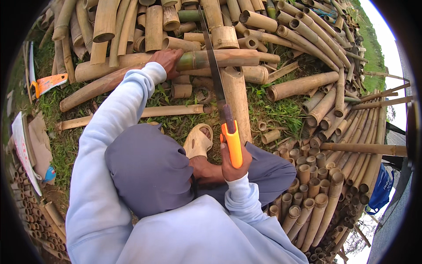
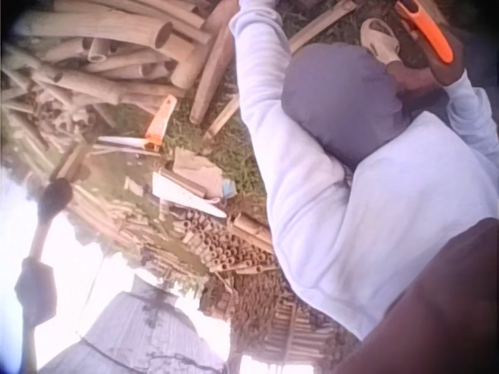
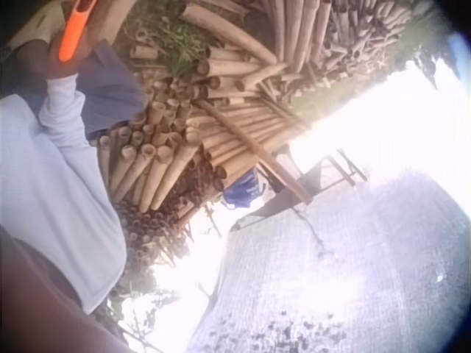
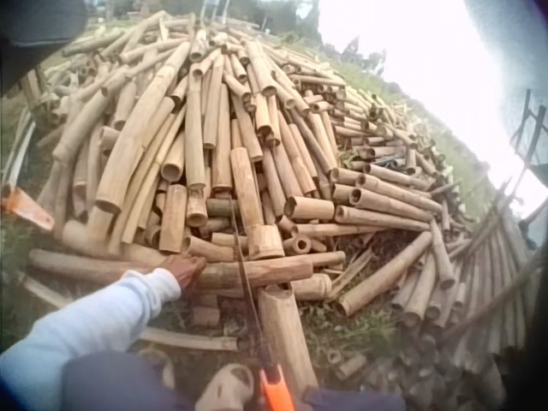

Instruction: The person sits on the ground and uses a hand saw to cut bamboo poles into shorter sections. They repeatedly select a bamboo pole, position it, saw through it, and then move the cut pieces aside.

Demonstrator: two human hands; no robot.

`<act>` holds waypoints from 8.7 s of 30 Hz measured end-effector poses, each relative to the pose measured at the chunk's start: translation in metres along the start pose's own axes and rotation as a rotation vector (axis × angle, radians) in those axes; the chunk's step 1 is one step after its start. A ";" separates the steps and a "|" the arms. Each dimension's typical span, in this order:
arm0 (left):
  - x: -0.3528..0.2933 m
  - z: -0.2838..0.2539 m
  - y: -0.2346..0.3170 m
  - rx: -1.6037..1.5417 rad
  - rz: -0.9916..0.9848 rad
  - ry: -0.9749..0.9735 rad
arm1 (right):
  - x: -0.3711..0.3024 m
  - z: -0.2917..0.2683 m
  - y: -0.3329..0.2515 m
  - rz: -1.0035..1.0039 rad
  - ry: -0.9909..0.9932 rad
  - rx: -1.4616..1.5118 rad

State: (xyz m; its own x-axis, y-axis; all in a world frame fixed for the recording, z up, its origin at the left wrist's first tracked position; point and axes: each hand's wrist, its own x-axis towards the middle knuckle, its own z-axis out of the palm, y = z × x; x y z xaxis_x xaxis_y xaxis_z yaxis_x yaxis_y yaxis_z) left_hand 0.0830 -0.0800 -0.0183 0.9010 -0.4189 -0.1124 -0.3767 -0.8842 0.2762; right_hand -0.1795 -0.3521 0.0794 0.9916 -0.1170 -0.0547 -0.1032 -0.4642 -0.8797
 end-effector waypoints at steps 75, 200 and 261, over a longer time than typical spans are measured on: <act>-0.004 0.035 -0.004 0.203 0.044 0.334 | -0.019 0.006 -0.045 -0.051 0.031 -0.020; -0.054 -0.234 0.311 -0.184 0.791 0.379 | -0.321 -0.340 0.030 -0.145 1.482 0.917; -0.236 -0.181 0.211 -0.162 0.750 -0.096 | 0.361 0.072 -0.028 0.115 -0.023 0.099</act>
State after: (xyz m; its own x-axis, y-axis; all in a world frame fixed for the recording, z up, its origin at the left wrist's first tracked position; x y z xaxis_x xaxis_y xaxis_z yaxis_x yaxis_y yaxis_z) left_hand -0.1698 -0.1301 0.2396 0.3920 -0.9165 0.0795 -0.8358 -0.3187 0.4470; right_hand 0.1870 -0.3180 0.0501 0.9754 -0.1432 -0.1676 -0.2090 -0.3598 -0.9093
